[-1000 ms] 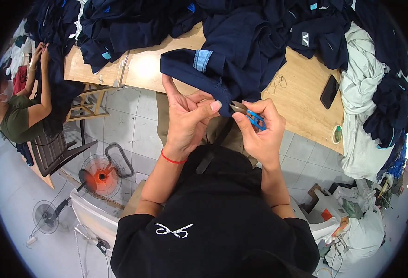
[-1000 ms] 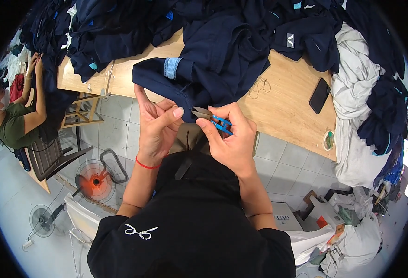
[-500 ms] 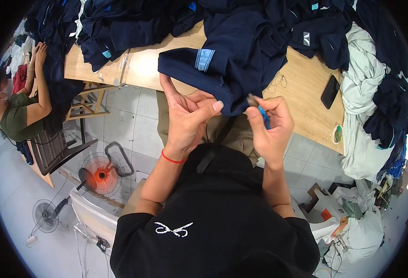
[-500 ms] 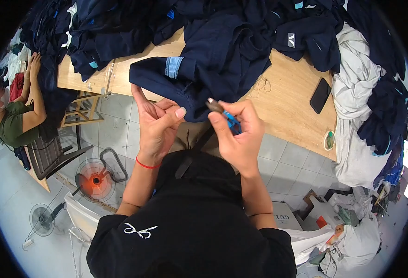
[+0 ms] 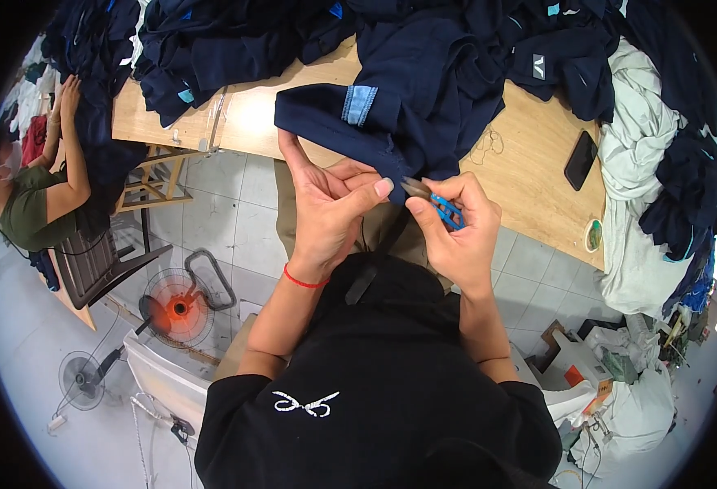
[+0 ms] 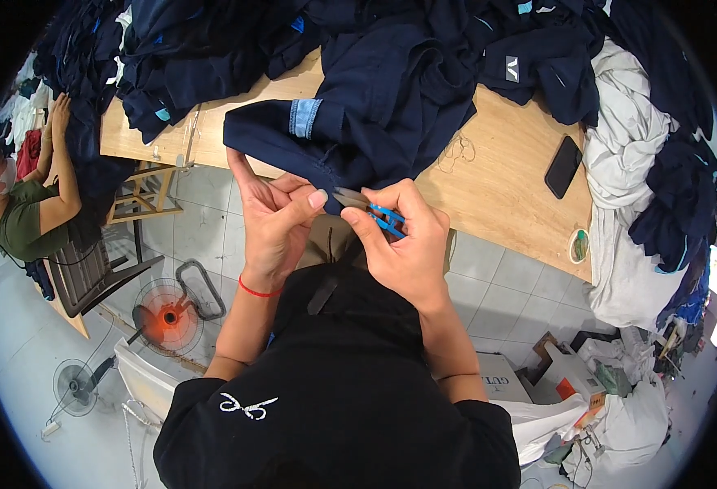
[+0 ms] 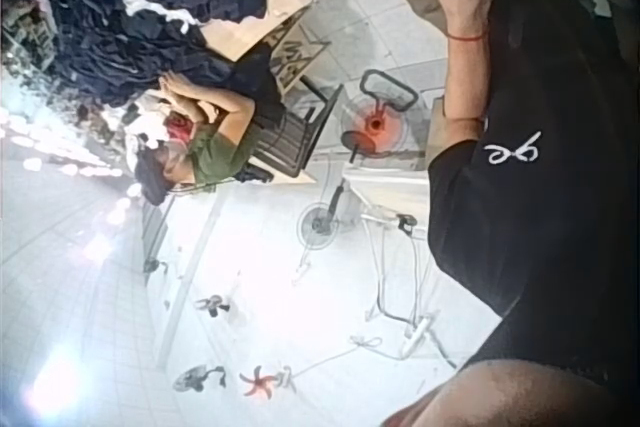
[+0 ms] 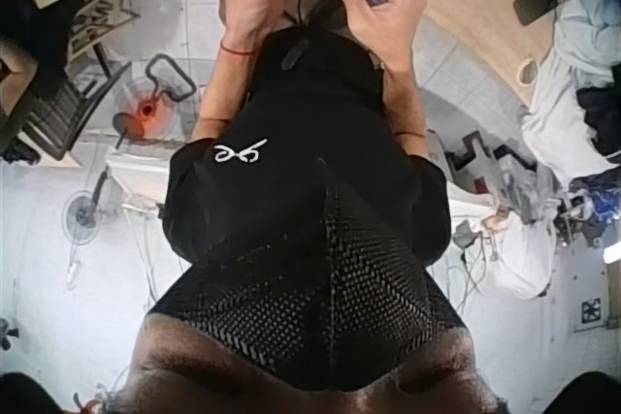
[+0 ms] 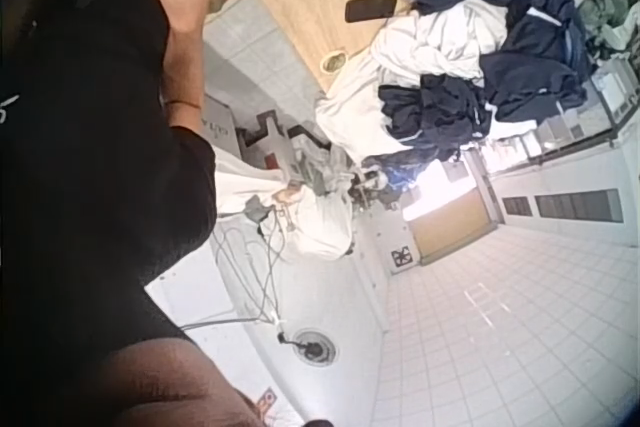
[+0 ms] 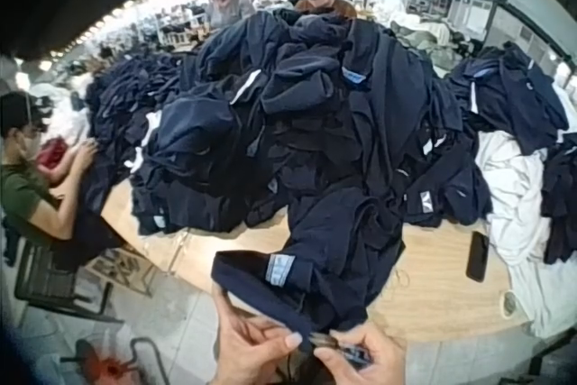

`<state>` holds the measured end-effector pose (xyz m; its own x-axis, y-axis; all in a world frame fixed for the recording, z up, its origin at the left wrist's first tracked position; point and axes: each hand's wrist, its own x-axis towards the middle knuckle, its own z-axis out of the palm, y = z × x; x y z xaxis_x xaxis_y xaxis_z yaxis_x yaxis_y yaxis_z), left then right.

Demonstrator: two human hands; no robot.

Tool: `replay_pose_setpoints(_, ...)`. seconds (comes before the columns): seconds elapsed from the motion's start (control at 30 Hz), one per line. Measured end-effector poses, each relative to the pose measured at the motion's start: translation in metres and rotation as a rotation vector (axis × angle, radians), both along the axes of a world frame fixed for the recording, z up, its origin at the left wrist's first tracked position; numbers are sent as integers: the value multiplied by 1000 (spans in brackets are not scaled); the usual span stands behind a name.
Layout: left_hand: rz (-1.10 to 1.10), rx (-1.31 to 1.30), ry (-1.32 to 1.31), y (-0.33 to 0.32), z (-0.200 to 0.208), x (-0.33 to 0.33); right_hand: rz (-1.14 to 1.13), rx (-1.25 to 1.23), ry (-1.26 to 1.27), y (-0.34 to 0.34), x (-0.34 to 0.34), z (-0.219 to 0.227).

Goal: The person is trimming excess threads from finished navy blue garments using snips in a textile factory setting.

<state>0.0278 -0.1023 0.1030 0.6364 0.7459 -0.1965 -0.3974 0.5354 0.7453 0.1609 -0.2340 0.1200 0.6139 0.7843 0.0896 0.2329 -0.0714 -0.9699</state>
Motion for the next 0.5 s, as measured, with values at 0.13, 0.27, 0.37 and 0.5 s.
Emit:
replay_pose_setpoints(0.13,1,-7,-2,0,0,0,-39,-1,34,-3,0,-4)
replay_pose_setpoints(0.27,-3,-6,-7,0,-6,-2,-76,23,99,-2,2,-7)
replay_pose_setpoints(0.37,3,-19,-11,0,-2,-1,-59,21,94,0,2,-7)
replay_pose_setpoints(0.5,0,-4,1,-1,0,2,-28,12,108,1,2,-10)
